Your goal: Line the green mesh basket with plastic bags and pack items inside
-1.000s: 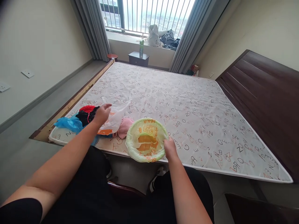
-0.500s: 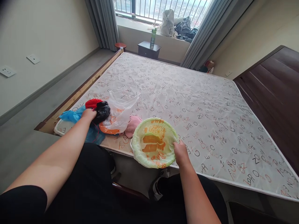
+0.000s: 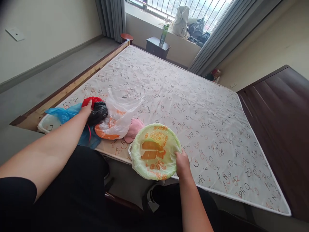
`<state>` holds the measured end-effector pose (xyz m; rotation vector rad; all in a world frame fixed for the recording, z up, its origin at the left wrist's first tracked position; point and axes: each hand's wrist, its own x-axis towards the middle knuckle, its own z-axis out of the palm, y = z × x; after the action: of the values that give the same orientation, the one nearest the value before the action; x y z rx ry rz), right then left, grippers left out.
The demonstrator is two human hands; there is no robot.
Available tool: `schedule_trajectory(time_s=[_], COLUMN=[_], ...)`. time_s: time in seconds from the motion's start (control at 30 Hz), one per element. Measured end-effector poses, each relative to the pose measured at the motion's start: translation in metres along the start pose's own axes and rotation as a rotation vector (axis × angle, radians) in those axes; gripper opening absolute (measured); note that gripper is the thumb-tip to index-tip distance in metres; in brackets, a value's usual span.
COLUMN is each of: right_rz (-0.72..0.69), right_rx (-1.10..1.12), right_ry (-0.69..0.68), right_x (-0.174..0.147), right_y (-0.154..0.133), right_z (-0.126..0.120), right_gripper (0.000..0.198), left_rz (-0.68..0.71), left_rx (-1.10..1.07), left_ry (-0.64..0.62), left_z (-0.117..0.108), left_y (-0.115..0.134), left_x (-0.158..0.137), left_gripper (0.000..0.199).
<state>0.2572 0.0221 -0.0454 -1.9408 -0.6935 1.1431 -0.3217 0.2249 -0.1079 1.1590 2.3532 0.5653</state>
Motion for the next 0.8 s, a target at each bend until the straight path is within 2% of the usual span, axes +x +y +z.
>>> schedule_trajectory(time_s=[0.07, 0.13, 0.23, 0.33, 0.4, 0.47, 0.57, 0.63, 0.73, 0.8], right_rz=[-0.014, -0.011, 0.001, -0.008, -0.026, -0.051, -0.086, -0.11, -0.129, -0.145], right_rx=[0.01, 0.036, 0.074, 0.087, 0.088, 0.084, 0.072, 0.046, -0.015, -0.022], right_ry=[-0.027, -0.045, -0.032, -0.013, -0.017, -0.031, -0.045, -0.05, -0.028, -0.032], right_x=[0.0, -0.001, -0.002, -0.003, -0.005, -0.006, -0.006, -0.006, -0.007, -0.008], right_y=[0.0, 0.0, -0.001, -0.003, -0.004, -0.005, -0.006, -0.007, -0.007, -0.008], right_z=[0.001, 0.002, 0.005, 0.009, 0.012, 0.014, 0.017, 0.018, 0.018, 0.018], right_gripper=[0.053, 0.053, 0.051, 0.049, 0.047, 0.044, 0.042, 0.041, 0.042, 0.043], left_rz=[-0.032, -0.025, 0.032, 0.084, 0.108, 0.113, 0.126, 0.148, 0.193, 0.178], left_rx=[0.048, 0.074, -0.05, -0.251, -0.372, -0.512, -0.839, -1.132, -1.499, -1.604], left_ry=[-0.007, 0.048, 0.266, 0.462, 0.51, 0.504, 0.404, 0.277, -0.022, -0.234], left_z=[-0.003, -0.01, -0.024, -0.045, -0.061, -0.078, -0.092, -0.089, -0.064, -0.04], left_y=[-0.002, 0.0, 0.009, 0.03, 0.05, 0.073, 0.106, 0.124, 0.146, 0.157], left_x=[-0.002, -0.007, -0.021, -0.041, -0.057, -0.077, -0.116, -0.151, -0.213, -0.257], left_gripper=[0.068, 0.052, 0.031, 0.033, 0.042, 0.049, 0.049, 0.043, 0.02, 0.01])
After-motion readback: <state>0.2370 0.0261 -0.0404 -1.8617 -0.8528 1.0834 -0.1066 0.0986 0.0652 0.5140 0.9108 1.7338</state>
